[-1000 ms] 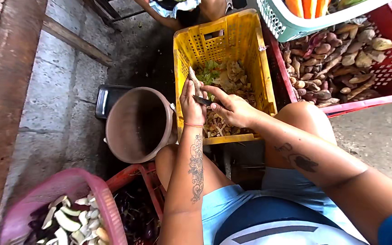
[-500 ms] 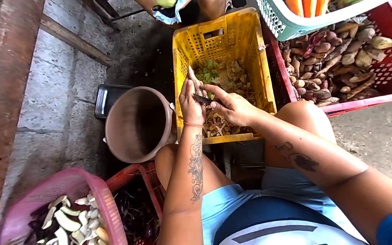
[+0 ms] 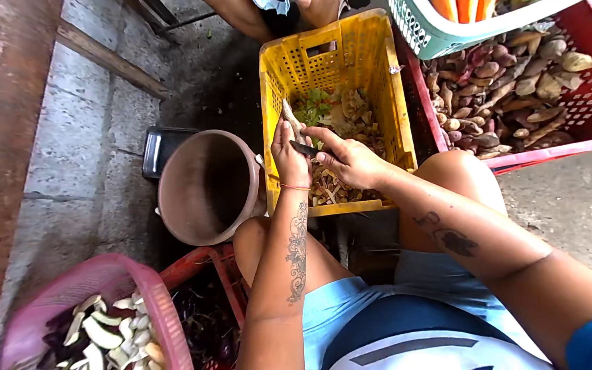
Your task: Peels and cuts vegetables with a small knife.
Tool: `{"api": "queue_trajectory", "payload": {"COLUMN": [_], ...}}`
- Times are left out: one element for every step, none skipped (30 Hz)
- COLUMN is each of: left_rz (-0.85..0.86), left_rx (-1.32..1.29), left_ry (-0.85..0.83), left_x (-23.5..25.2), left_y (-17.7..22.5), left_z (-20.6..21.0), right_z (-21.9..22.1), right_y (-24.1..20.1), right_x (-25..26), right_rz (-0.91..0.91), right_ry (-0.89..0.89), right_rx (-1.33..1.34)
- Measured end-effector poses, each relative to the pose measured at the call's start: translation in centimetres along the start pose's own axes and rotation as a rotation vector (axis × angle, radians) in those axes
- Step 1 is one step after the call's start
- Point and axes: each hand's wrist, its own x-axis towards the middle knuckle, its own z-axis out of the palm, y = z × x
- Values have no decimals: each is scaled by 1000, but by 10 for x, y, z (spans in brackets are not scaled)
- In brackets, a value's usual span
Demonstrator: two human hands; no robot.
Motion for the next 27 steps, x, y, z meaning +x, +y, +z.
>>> {"api": "queue_trajectory", "payload": {"left_rz": [11, 17, 26, 34, 37, 39, 37, 31, 23, 12, -3, -16, -25, -33, -37, -40, -46, -61, -83, -101, -114, -124, -132, -142, -159, -175, -189], "left_rx": [12, 38, 69, 90, 99, 98, 90, 82, 75, 74, 70, 64, 67, 78, 88, 88, 80, 68, 55, 30, 2, -27, -51, -64, -70, -75, -81], "left_ry": [14, 21, 24, 24, 26, 25, 20, 12, 6, 5, 1, -6, -7, -7, -6, -8, -9, -13, -26, -48, -81, -107, -131, -152, -169, -183, -194], "left_x": [-1, -2, -4, -5, -6, -7, -7, -7, -7, -7, -7, -7, -8, -9, -11, -12, -12, -13, -13, -14, -14, -14, -14, -14, -13, -13, -13], "left_y": [-1, -2, -3, -4, -5, -5, -4, -4, -3, -2, -1, 0, 0, 0, 1, 1, 2, 3, 4, 5, 6, 5, 5, 5, 6, 8, 9], "left_z": [1, 3, 4, 5, 5, 5, 5, 5, 4, 4, 4, 4, 4, 4, 5, 5, 5, 5, 4, 3, 3, 3, 1, 0, -1, -2, -2], "right_z": [1, 1, 2, 1, 1, 0, 0, 0, 0, 1, 0, 0, 0, 1, 1, 1, 1, 0, 1, 1, 1, 1, 1, 0, 0, -2, -4], "right_y": [1, 2, 2, 3, 4, 4, 4, 5, 5, 5, 5, 6, 6, 7, 7, 8, 8, 9, 10, 11, 13, 15, 17, 18, 18, 18, 18], "right_x": [1, 1, 2, 3, 3, 4, 4, 4, 4, 4, 4, 4, 4, 4, 5, 5, 6, 6, 6, 6, 7, 8, 8, 9, 9, 9, 9], "right_rz": [1, 1, 5, 8, 9, 6, 3, 1, 3, 7, 14, 7, -7, -19, -24, -30, -37, -49, -63, -73, -82, -97, -108, -114, -108, -92, -70], "right_ry": [10, 27, 45, 53, 55, 53, 52, 49, 46, 40, 28, 29, 39, 55, 73, 84, 90, 97, 110, 125, 144, 159, 165, 163, 148, 128, 104], "right_rx": [2, 7, 14, 11, 5, 1, 2, 8, 19, 30, 33, 27, 14, 3, 1, 1, 2, 4, 12, 22, 34, 40, 49, 58, 68, 75, 84]}}
